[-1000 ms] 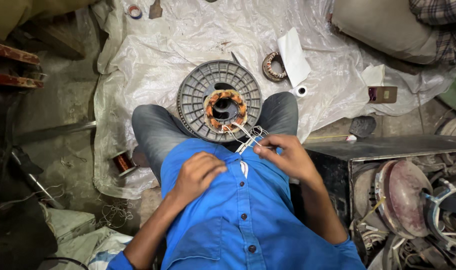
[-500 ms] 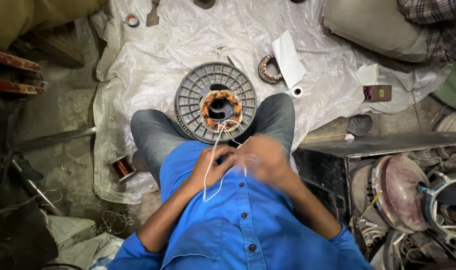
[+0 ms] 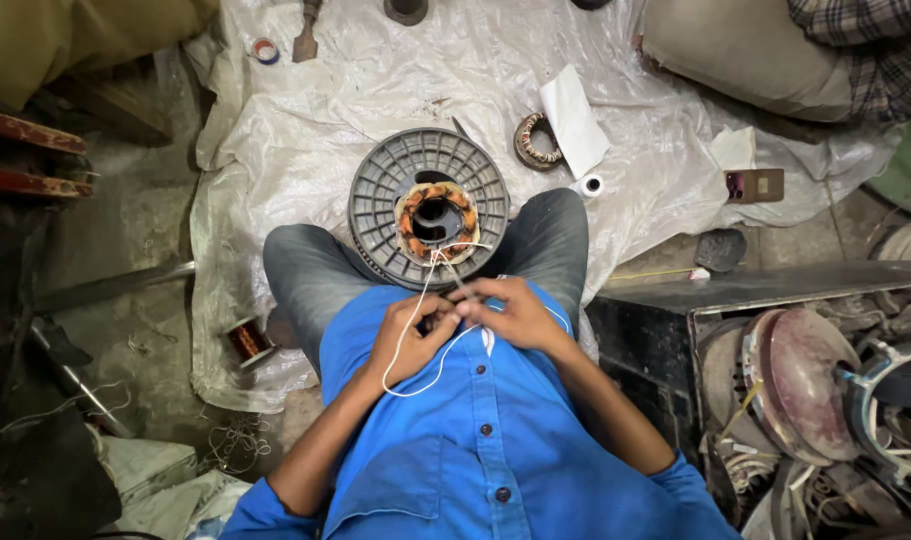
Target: The person sits cross-legged on the floor and winds white string around the slots of a motor stator. They repeatedly pull the string through the slots and tie it to secure the copper windings.
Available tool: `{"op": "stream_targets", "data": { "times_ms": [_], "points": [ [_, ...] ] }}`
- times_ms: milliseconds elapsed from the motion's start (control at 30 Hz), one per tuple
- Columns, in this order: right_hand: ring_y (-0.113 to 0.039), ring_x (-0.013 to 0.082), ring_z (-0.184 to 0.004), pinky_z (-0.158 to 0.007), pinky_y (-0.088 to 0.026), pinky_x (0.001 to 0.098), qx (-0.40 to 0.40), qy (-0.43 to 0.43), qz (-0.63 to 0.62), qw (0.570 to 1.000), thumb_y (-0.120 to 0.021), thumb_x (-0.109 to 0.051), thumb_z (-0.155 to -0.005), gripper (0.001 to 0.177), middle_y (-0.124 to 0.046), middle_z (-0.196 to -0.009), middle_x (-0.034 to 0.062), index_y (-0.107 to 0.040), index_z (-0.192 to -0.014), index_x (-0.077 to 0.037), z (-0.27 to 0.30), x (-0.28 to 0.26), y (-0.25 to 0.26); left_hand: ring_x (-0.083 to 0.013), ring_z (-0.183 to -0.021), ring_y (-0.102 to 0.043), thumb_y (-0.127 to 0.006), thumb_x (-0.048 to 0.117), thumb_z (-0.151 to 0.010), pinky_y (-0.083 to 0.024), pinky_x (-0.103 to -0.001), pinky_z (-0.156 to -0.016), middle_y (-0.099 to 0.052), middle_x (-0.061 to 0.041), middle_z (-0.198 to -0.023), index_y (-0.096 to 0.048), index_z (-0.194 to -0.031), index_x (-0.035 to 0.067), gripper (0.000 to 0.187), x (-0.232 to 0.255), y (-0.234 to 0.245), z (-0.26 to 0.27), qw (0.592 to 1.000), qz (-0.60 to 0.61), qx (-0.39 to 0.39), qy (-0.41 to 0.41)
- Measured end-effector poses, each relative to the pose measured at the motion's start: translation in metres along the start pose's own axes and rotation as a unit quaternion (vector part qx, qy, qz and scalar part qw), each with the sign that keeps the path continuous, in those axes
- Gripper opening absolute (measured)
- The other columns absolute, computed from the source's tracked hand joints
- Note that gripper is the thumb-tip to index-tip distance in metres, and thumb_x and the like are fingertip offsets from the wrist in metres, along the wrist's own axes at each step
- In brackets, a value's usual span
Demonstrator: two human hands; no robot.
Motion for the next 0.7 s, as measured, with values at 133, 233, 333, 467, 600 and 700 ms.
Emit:
{"op": "stream_targets", "data": {
  "times_ms": [133,233,333,467,600,700],
  "points": [
    [-0.073,0.0188,-0.072,-0.068,-0.056,0.0315,0.090,0.059,0.109,0.988,-0.073,-0.019,-0.096,0.016,-0.074,-0.084,0.0079,-0.076,-0.100,-0.004,0.019,-0.074,0.029,-0.0152,-0.066,-0.063,-0.074,0.019,-0.091,-0.051,-0.031,-0.061,-0.073,-0.008,-0.077,-0.074,-0.095,0.001,0.019,-0.016,-0.008,-0.002,0.998,0.018,-0.010,0.057],
    [-0.067,0.0262,-0.086,-0.080,-0.051,0.0380,-0.026,0.248,0.222,0.943,-0.077,-0.031,-0.091,0.022,-0.073,-0.091,0.0058,-0.076,-0.102,-0.011,0.046,-0.144,0.001,-0.0119,-0.086,-0.066,-0.071,0.022,-0.097,-0.054,-0.029,-0.076,-0.075,-0.007,-0.093,-0.073,-0.102,0.002,0.021,-0.008,-0.028,-0.009,0.983,0.154,-0.089,0.040],
    [-0.068,0.0268,-0.104,-0.096,-0.050,0.0439,-0.166,0.344,0.271,0.883,-0.071,-0.037,-0.092,0.034,-0.072,-0.105,0.0067,-0.073,-0.111,-0.009,0.061,-0.174,-0.037,-0.0140,-0.084,-0.065,-0.071,0.023,-0.095,-0.053,-0.031,-0.074,-0.073,-0.006,-0.093,-0.074,-0.102,0.003,0.022,0.005,-0.048,-0.018,0.980,0.118,-0.151,0.053],
    [-0.070,0.0268,-0.099,-0.087,-0.053,0.0404,-0.068,0.356,0.264,0.894,-0.071,-0.043,-0.094,0.036,-0.073,-0.105,0.0071,-0.070,-0.101,-0.009,0.068,-0.168,-0.007,-0.0169,-0.090,-0.068,-0.067,0.020,-0.100,-0.056,-0.032,-0.082,-0.072,-0.008,-0.095,-0.071,-0.102,0.001,0.019,0.045,-0.048,-0.025,0.970,0.156,-0.173,-0.065],
    [-0.077,0.0173,-0.095,-0.083,-0.061,0.0294,0.179,0.198,0.063,0.962,-0.066,-0.022,-0.106,0.015,-0.078,-0.101,0.0049,-0.068,-0.094,-0.014,0.068,-0.108,0.063,-0.0212,-0.088,-0.071,-0.068,0.017,-0.099,-0.056,-0.033,-0.082,-0.073,-0.009,-0.094,-0.072,-0.100,0.001,0.016,0.073,-0.037,-0.010,0.950,0.197,-0.200,-0.135],
    [-0.073,0.0172,-0.101,-0.091,-0.059,0.0310,0.185,0.015,-0.084,0.979,-0.059,-0.023,-0.107,0.026,-0.076,-0.109,0.0124,-0.071,-0.113,-0.001,0.043,-0.047,0.063,-0.0240,-0.086,-0.071,-0.071,0.016,-0.098,-0.056,-0.034,-0.081,-0.072,-0.009,-0.091,-0.072,-0.098,0.002,0.015,0.081,-0.038,-0.002,0.957,0.156,-0.195,-0.149]
  ]
}}
Point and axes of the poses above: each hand's wrist, its own z-axis away from the middle knuckle, its own y-axis out of the back of the hand, x = y × z, the point moved 7 cm from there along -z, towards the middle knuckle
